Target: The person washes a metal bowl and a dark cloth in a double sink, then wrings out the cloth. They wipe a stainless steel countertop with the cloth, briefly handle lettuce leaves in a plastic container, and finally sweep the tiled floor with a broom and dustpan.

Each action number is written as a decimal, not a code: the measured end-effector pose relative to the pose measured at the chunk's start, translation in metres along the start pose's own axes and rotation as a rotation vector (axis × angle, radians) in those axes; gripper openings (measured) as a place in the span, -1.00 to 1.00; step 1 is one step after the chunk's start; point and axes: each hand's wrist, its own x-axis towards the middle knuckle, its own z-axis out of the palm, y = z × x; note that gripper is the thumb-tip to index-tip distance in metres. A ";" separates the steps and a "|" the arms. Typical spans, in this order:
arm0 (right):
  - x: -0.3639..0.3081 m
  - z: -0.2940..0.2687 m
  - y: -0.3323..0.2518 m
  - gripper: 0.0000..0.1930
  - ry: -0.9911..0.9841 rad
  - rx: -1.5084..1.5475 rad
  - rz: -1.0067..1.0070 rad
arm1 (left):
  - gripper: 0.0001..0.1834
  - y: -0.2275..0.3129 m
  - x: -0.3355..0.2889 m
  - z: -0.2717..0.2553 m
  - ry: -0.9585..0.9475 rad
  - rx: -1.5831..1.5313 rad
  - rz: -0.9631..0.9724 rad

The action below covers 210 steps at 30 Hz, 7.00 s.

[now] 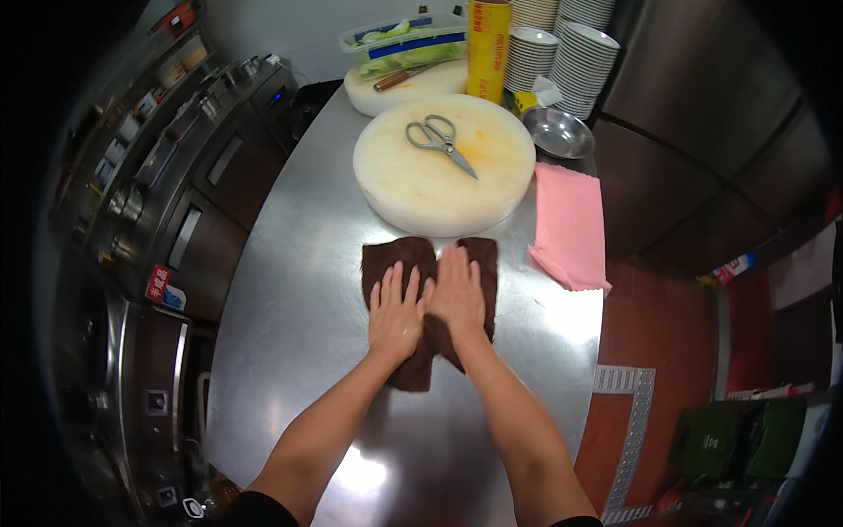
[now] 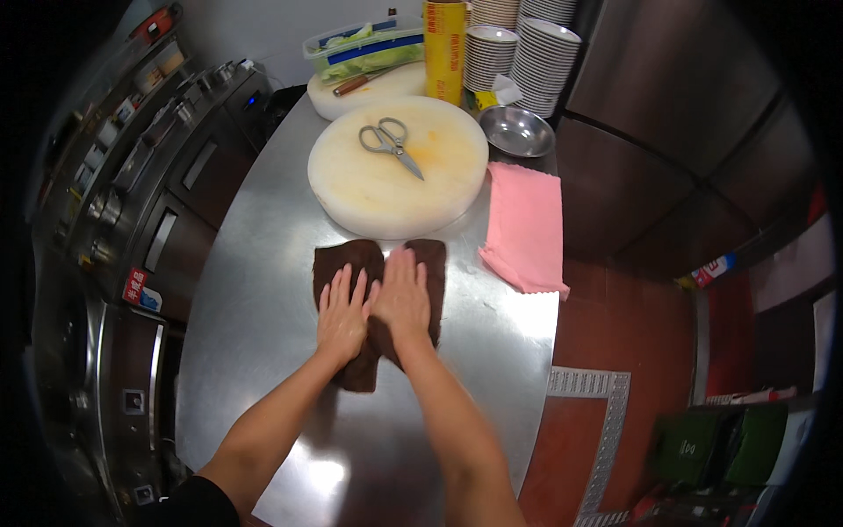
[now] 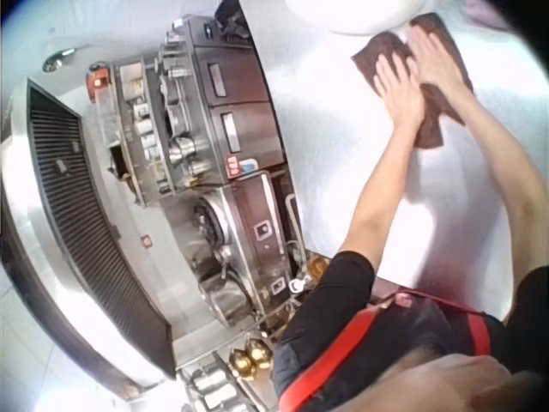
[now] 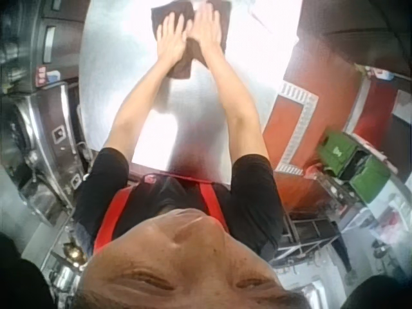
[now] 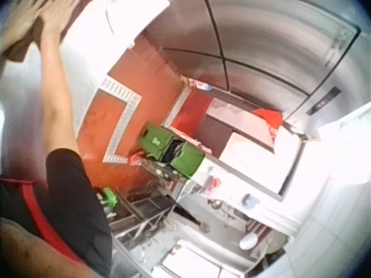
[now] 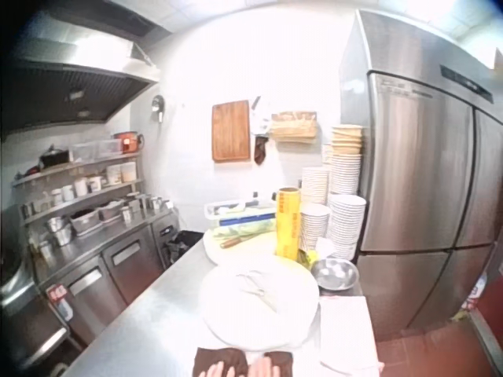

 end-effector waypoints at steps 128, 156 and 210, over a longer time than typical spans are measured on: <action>-0.321 0.091 -0.491 -0.47 -0.051 -0.195 0.786 | -0.73 -0.671 -0.203 -0.102 -0.825 -0.493 -0.017; 0.101 0.076 -0.113 -0.51 0.387 -0.634 1.521 | -0.43 -0.385 0.617 0.013 -0.361 -1.168 0.156; 0.723 0.110 -0.102 -0.42 0.958 1.244 1.063 | -0.53 -0.400 1.159 0.119 -1.152 -1.801 -0.267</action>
